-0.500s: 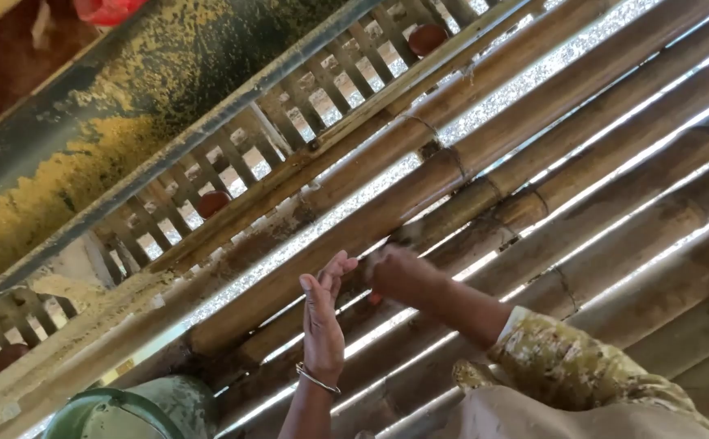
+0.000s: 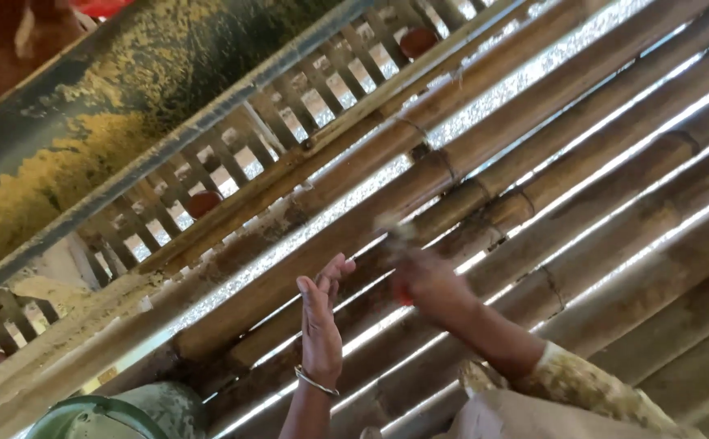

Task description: Cleaning bamboo poles of a structure using a brush and cleaning solution

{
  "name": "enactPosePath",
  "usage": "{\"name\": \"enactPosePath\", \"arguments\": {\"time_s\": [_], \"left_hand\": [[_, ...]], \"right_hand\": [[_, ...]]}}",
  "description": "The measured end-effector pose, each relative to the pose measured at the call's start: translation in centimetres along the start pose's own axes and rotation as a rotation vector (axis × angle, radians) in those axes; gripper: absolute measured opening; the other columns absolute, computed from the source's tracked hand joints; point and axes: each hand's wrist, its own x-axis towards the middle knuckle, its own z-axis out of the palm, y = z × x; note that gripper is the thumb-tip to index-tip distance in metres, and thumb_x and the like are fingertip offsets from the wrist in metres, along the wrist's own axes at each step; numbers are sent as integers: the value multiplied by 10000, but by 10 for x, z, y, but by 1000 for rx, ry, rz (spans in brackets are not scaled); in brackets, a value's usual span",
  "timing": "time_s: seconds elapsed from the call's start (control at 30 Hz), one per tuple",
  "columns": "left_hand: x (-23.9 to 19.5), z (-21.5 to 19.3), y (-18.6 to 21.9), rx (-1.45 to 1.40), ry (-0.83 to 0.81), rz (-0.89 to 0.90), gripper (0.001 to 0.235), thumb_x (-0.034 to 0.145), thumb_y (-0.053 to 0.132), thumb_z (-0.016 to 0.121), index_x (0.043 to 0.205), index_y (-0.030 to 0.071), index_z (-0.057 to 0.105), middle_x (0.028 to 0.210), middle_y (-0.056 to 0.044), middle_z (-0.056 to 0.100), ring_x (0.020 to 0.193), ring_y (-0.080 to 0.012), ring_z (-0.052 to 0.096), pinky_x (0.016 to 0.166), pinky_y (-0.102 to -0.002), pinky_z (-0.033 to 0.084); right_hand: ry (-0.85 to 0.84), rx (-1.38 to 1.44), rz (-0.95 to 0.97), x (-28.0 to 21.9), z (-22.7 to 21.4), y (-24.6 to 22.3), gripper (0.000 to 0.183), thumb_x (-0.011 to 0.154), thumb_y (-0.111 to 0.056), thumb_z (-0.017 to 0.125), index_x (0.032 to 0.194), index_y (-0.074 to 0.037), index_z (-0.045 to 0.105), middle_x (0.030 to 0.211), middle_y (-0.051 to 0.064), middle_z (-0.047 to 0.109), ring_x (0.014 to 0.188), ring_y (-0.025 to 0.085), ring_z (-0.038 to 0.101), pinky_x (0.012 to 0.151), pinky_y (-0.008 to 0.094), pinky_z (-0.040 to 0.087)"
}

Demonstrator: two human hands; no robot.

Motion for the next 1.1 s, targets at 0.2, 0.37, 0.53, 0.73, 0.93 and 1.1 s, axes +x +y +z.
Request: {"name": "enactPosePath", "arguments": {"time_s": [0.2, 0.37, 0.53, 0.73, 0.93, 1.1], "left_hand": [[-8, 1, 1, 17, 16, 0, 878, 781, 685, 119, 1166, 71, 615, 1160, -69, 648, 1232, -230, 547, 1109, -388, 327], [-11, 1, -3, 12, -4, -68, 861, 780, 663, 102, 1266, 119, 560, 1196, -83, 634, 1254, -210, 523, 1121, -357, 303], [-15, -1, -1, 39, -7, -69, 880, 768, 676, 91, 1266, 123, 560, 1195, -82, 632, 1236, -216, 531, 1113, -372, 308], [-9, 4, -10, 0, -5, -68, 874, 770, 678, 109, 1257, 114, 566, 1185, -89, 639, 1235, -218, 529, 1114, -378, 299], [-15, -6, -5, 2, 24, -23, 888, 777, 681, 103, 1241, 84, 570, 1160, -84, 639, 1217, -219, 535, 1118, -386, 298], [-15, -13, -13, -29, 72, -33, 874, 788, 670, 121, 1234, 71, 576, 1144, -82, 642, 1209, -212, 540, 1121, -376, 296]], "right_hand": [[114, -452, 549, -36, 24, 29, 369, 677, -26, 722, 978, -49, 511, 1053, 189, 571, 815, 344, 583, 415, 413, 513], [424, -267, 252, -43, 29, -4, 360, 801, -90, 598, 1151, -25, 547, 1150, 184, 579, 857, 292, 656, 533, 366, 532], [507, -460, 491, -35, -4, 37, 105, 847, -77, 602, 908, -10, 549, 876, 159, 537, 635, 267, 506, 417, 372, 384], [556, -58, 506, -26, 19, -18, 116, 835, -116, 637, 932, -116, 574, 865, 59, 606, 583, 185, 580, 466, 320, 435], [580, -322, 552, -44, 6, 33, 69, 871, -145, 624, 863, -91, 583, 834, 85, 541, 761, 278, 521, 636, 424, 403], [983, 1465, 965, -48, 105, -28, 128, 796, -68, 632, 900, 5, 649, 789, 129, 663, 691, 195, 636, 669, 328, 520]]}}
